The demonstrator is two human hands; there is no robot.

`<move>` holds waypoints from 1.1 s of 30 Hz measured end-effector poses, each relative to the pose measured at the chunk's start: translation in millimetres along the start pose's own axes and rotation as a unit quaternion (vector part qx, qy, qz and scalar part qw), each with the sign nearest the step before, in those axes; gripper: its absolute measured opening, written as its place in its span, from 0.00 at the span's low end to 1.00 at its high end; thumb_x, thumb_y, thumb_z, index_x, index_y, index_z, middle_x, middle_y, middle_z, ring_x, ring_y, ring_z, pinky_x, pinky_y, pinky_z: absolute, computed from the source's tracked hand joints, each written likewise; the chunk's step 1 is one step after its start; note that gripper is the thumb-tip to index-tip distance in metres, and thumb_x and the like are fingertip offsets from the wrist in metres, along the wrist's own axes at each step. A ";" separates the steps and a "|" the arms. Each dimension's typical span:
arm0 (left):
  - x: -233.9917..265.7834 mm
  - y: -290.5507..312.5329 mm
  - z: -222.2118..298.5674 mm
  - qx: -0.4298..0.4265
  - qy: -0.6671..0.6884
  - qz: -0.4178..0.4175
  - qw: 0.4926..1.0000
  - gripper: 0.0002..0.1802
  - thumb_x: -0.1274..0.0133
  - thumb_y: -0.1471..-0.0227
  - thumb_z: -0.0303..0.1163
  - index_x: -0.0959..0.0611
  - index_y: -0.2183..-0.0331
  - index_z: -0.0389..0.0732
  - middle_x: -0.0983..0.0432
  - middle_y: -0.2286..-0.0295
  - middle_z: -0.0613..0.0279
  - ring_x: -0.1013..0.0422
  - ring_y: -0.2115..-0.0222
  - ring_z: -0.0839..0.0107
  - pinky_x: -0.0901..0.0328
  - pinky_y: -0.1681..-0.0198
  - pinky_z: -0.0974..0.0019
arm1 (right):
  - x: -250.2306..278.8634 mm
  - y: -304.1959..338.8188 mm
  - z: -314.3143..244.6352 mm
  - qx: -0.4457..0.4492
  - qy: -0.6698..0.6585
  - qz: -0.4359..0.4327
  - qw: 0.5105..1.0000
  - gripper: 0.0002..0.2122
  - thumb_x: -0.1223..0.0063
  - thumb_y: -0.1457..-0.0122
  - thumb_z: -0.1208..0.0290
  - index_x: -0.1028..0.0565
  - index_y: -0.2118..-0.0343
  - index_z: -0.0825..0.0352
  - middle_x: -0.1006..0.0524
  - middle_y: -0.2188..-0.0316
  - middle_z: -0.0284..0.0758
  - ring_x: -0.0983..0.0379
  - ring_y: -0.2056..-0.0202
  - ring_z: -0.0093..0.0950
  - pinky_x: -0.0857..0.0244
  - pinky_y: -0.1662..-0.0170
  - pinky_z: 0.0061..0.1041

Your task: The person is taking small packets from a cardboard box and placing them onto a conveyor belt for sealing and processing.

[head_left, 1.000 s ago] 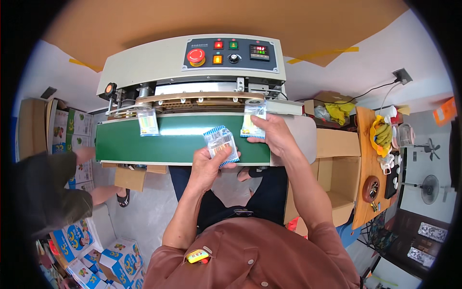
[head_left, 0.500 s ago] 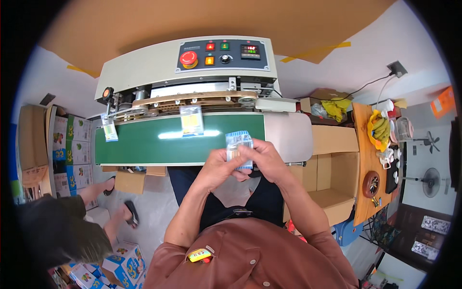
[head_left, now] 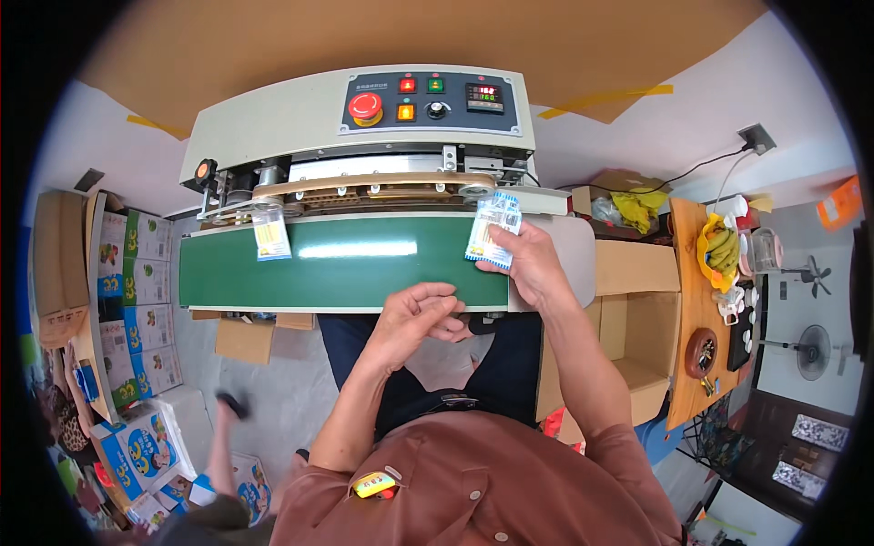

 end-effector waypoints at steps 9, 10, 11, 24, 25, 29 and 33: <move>4.6 7.0 -0.8 -0.005 0.000 -0.002 1.000 0.19 0.47 0.40 0.32 0.25 0.50 0.32 0.21 0.61 0.52 0.22 0.67 0.69 0.26 0.65 0.70 | -50.6 -21.5 16.7 -0.029 -0.039 -0.059 0.997 0.13 0.48 0.37 0.68 0.27 0.54 0.72 0.23 0.59 0.37 0.23 0.60 0.27 0.23 0.60 0.28; 2.6 7.5 -1.4 -0.003 -0.002 -0.008 1.000 0.19 0.47 0.40 0.32 0.25 0.50 0.31 0.21 0.62 0.52 0.22 0.67 0.68 0.27 0.65 0.70 | -53.2 -21.2 19.1 -0.025 -0.058 -0.071 0.995 0.14 0.48 0.36 0.68 0.27 0.54 0.72 0.23 0.58 0.36 0.24 0.60 0.27 0.23 0.59 0.29; -0.7 7.3 -2.6 0.001 -0.004 -0.017 1.000 0.20 0.47 0.40 0.31 0.26 0.50 0.31 0.21 0.62 0.52 0.22 0.66 0.67 0.27 0.64 0.70 | -52.6 -19.9 21.3 -0.031 -0.065 -0.078 0.994 0.15 0.48 0.36 0.67 0.28 0.52 0.72 0.23 0.57 0.37 0.24 0.58 0.28 0.24 0.60 0.29; -34.9 19.8 -53.5 0.112 -0.138 -0.037 0.983 0.18 0.47 0.41 0.32 0.23 0.52 0.33 0.20 0.65 0.53 0.22 0.68 0.67 0.25 0.67 0.68 | 286.5 162.1 49.2 0.150 0.310 0.208 0.916 0.15 0.44 0.44 0.77 0.27 0.53 0.72 0.21 0.60 0.35 0.25 0.60 0.27 0.31 0.54 0.24; -45.2 16.2 -55.6 0.122 -0.157 -0.051 0.979 0.17 0.47 0.41 0.32 0.23 0.52 0.34 0.20 0.65 0.53 0.22 0.68 0.67 0.25 0.66 0.68 | 346.5 152.3 97.4 0.113 0.448 0.194 0.865 0.18 0.43 0.47 0.78 0.28 0.52 0.72 0.22 0.58 0.39 0.26 0.57 0.33 0.32 0.51 0.27; -63.9 17.1 -57.8 0.141 -0.208 -0.050 0.967 0.17 0.47 0.41 0.31 0.23 0.52 0.34 0.20 0.65 0.53 0.22 0.67 0.67 0.25 0.65 0.67 | 393.3 106.5 200.5 0.134 0.561 0.108 0.810 0.29 0.41 0.55 0.80 0.32 0.45 0.71 0.29 0.48 0.50 0.34 0.45 0.46 0.39 0.41 0.33; -68.2 22.1 -57.8 0.136 -0.231 -0.020 0.963 0.16 0.47 0.41 0.31 0.23 0.52 0.34 0.20 0.65 0.53 0.22 0.67 0.67 0.25 0.64 0.66 | 365.9 80.7 203.1 0.019 0.555 0.158 0.817 0.32 0.41 0.51 0.77 0.37 0.40 0.65 0.34 0.42 0.48 0.40 0.40 0.45 0.43 0.38 0.36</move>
Point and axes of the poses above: each hand's wrist, its own y-axis away from the middle knuckle, its own x-axis out of the back of the hand, z = x × y, the point moved 2 cm from there along -y, towards the middle knuckle
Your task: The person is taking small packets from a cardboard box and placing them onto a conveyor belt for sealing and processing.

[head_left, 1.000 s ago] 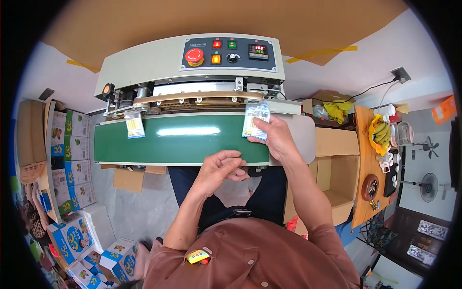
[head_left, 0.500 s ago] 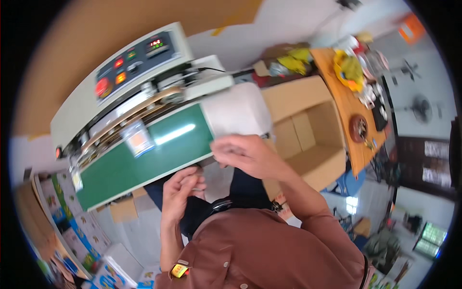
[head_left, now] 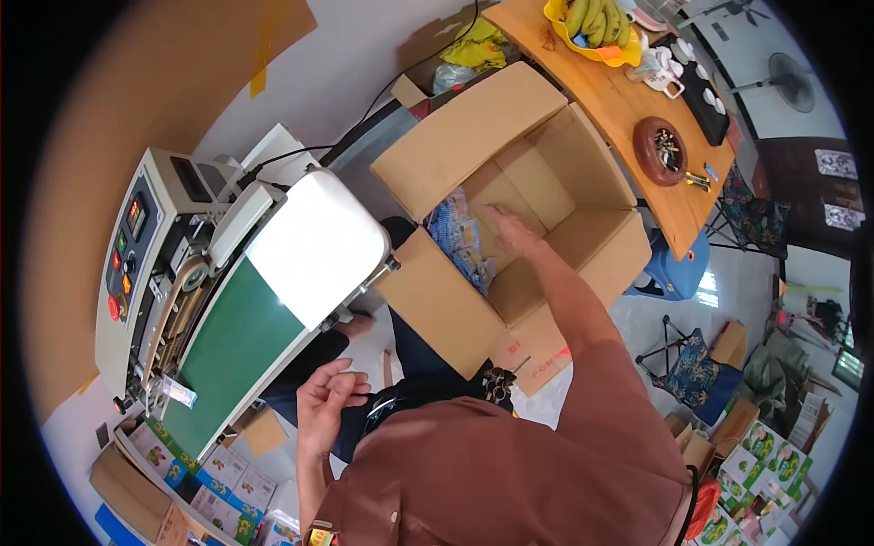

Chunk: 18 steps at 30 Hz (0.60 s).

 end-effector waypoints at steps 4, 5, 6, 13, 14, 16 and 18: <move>-9.7 -3.0 -1.9 0.024 -0.005 0.017 1.000 0.16 0.48 0.41 0.31 0.23 0.52 0.35 0.20 0.65 0.53 0.22 0.66 0.67 0.25 0.64 0.65 | -27.5 -24.1 40.7 0.009 -0.039 0.072 0.997 0.35 0.39 0.53 0.76 0.39 0.39 0.67 0.38 0.40 0.50 0.40 0.40 0.44 0.42 0.39 0.35; -10.6 -1.5 -2.4 0.027 -0.005 0.027 0.999 0.16 0.48 0.41 0.31 0.23 0.53 0.35 0.20 0.65 0.53 0.22 0.66 0.67 0.25 0.64 0.65 | -29.8 -27.6 33.3 0.013 -0.046 0.066 0.997 0.35 0.39 0.53 0.76 0.39 0.39 0.67 0.38 0.40 0.50 0.40 0.40 0.44 0.42 0.39 0.35; -11.4 -0.1 -2.8 0.030 -0.004 0.035 0.999 0.16 0.48 0.40 0.31 0.23 0.53 0.35 0.20 0.65 0.53 0.22 0.66 0.67 0.25 0.64 0.65 | -31.6 -31.2 26.0 0.014 -0.090 0.055 0.994 0.34 0.39 0.52 0.76 0.39 0.39 0.66 0.37 0.40 0.50 0.39 0.40 0.44 0.40 0.40 0.35; -20.6 -4.2 -1.1 0.031 0.004 0.057 0.998 0.15 0.48 0.41 0.31 0.22 0.53 0.35 0.20 0.65 0.53 0.22 0.66 0.67 0.25 0.63 0.65 | -8.1 -31.1 -37.7 -0.133 -0.276 0.087 0.948 0.26 0.43 0.48 0.73 0.32 0.43 0.64 0.29 0.49 0.47 0.31 0.48 0.40 0.32 0.50 0.37; -21.5 -4.5 -1.1 0.032 0.005 0.059 0.998 0.15 0.48 0.41 0.31 0.22 0.53 0.35 0.20 0.65 0.53 0.22 0.66 0.67 0.25 0.63 0.65 | -12.1 -32.1 -39.1 -0.070 -0.196 0.106 0.972 0.24 0.44 0.48 0.72 0.30 0.45 0.63 0.28 0.52 0.45 0.29 0.51 0.40 0.31 0.52 0.37; -25.6 -5.9 1.5 0.031 0.005 0.056 0.998 0.16 0.48 0.40 0.31 0.23 0.53 0.34 0.20 0.64 0.52 0.22 0.66 0.67 0.25 0.63 0.65 | -17.4 -32.7 -47.0 0.059 -0.029 0.140 0.988 0.19 0.47 0.47 0.72 0.26 0.49 0.61 0.26 0.58 0.41 0.27 0.56 0.39 0.29 0.57 0.36; -28.6 -6.3 3.8 0.031 0.009 0.051 0.998 0.16 0.48 0.40 0.30 0.23 0.53 0.32 0.20 0.64 0.51 0.22 0.65 0.67 0.25 0.62 0.66 | -25.3 -35.2 -52.7 0.086 -0.017 0.142 0.986 0.18 0.47 0.46 0.73 0.24 0.51 0.60 0.26 0.60 0.40 0.27 0.57 0.40 0.29 0.58 0.36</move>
Point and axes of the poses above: each hand's wrist, its own y-axis away from the middle knuckle, its own x-axis out of the back of the hand, z = x × y, the point moved 2 cm from there along -y, towards the middle knuckle
